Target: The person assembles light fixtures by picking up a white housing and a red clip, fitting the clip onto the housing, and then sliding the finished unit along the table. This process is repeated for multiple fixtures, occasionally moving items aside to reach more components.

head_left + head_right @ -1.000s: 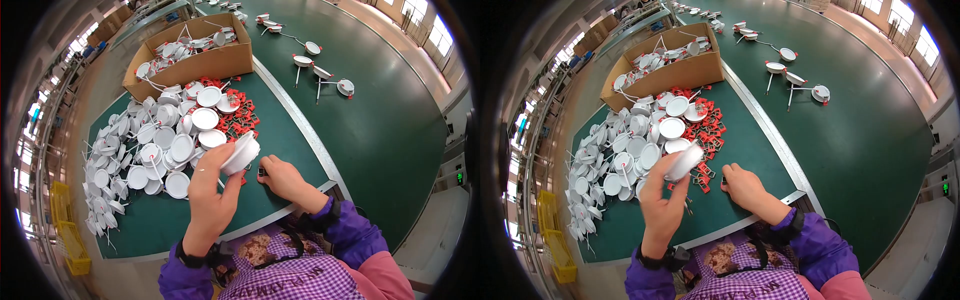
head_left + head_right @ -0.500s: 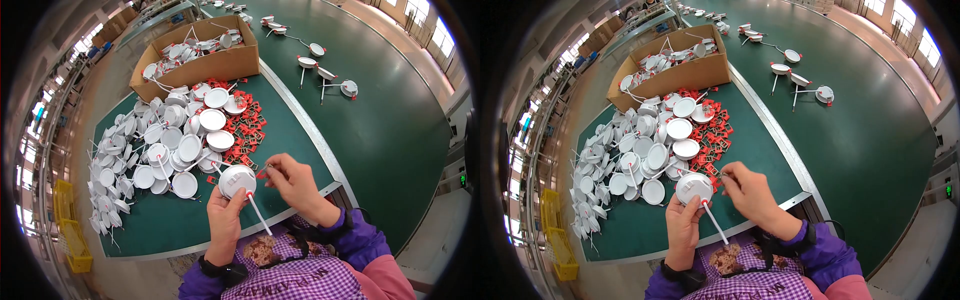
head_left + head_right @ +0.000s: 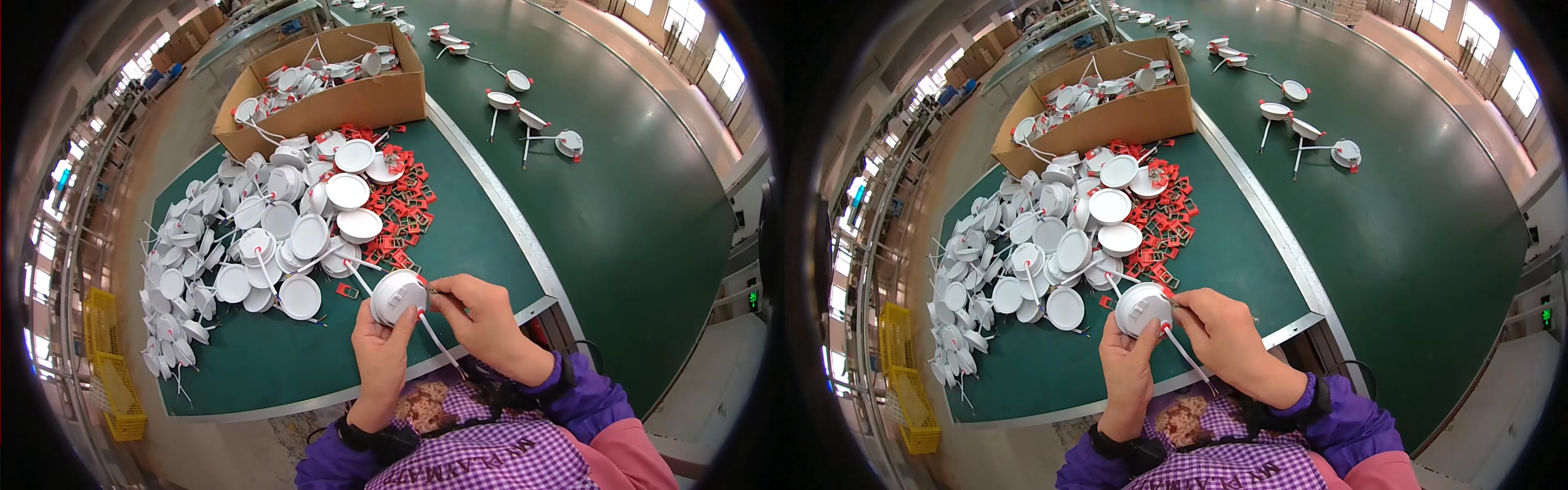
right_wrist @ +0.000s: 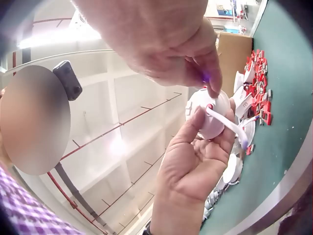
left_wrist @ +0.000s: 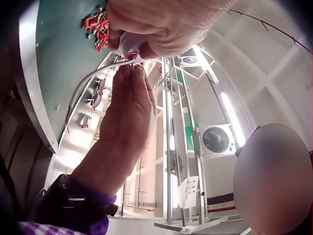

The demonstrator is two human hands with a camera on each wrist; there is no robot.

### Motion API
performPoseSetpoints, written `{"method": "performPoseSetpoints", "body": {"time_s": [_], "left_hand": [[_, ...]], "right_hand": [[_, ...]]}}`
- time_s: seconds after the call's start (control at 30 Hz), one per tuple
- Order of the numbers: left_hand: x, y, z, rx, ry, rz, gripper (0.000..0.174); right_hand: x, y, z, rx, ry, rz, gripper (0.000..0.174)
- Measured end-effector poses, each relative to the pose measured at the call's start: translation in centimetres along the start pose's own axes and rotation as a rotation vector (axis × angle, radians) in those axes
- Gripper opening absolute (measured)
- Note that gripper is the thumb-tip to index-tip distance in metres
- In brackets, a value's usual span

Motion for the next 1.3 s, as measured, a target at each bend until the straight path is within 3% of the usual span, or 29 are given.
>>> {"method": "performPoseSetpoints", "body": {"time_s": [0.27,0.6,0.7,0.77,0.9,0.97,1.2,1.3], "left_hand": [[-0.1,0.4,-0.8,0.064,-0.01,-0.062,0.031],[0.0,0.0,-1.4,0.15,-0.085,-0.073,0.028],[-0.1,-0.3,-0.8,0.152,-0.065,-0.083,0.028],[-0.4,-0.2,-0.8,0.086,0.026,-0.106,0.028],[-0.9,-0.4,-1.0,0.029,0.077,-0.128,0.028],[-1.0,-0.6,-1.8,0.001,0.127,-0.178,0.029],[-1.3,-1.1,-2.9,-0.04,0.265,-0.164,0.03],[-1.6,-0.9,-2.7,-0.011,0.251,-0.196,0.03]], "right_hand": [[-0.5,0.0,-0.2,-0.116,0.125,0.065,0.012],[-0.9,0.0,0.7,-0.09,0.069,0.111,0.01],[-0.5,0.1,1.5,0.046,0.001,0.08,0.007],[-0.5,0.2,2.1,0.143,-0.118,-0.088,0.014],[-0.7,1.2,2.9,0.329,-0.264,-0.111,0.027],[-0.9,1.4,3.0,0.43,-0.378,-0.232,0.037],[-0.8,2.2,3.6,0.338,-0.458,-0.294,0.031],[-0.7,2.2,4.0,0.374,-0.393,-0.359,0.033]]}}
Point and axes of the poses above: each hand's wrist, its own x-axis towards the middle knuckle, its own y-axis out of the back of the hand, z = x × y, the point moved 5 cm from there along x, towards the middle knuckle, and after that the axes turned 8 degrees about -x, right-handed, at the moved point
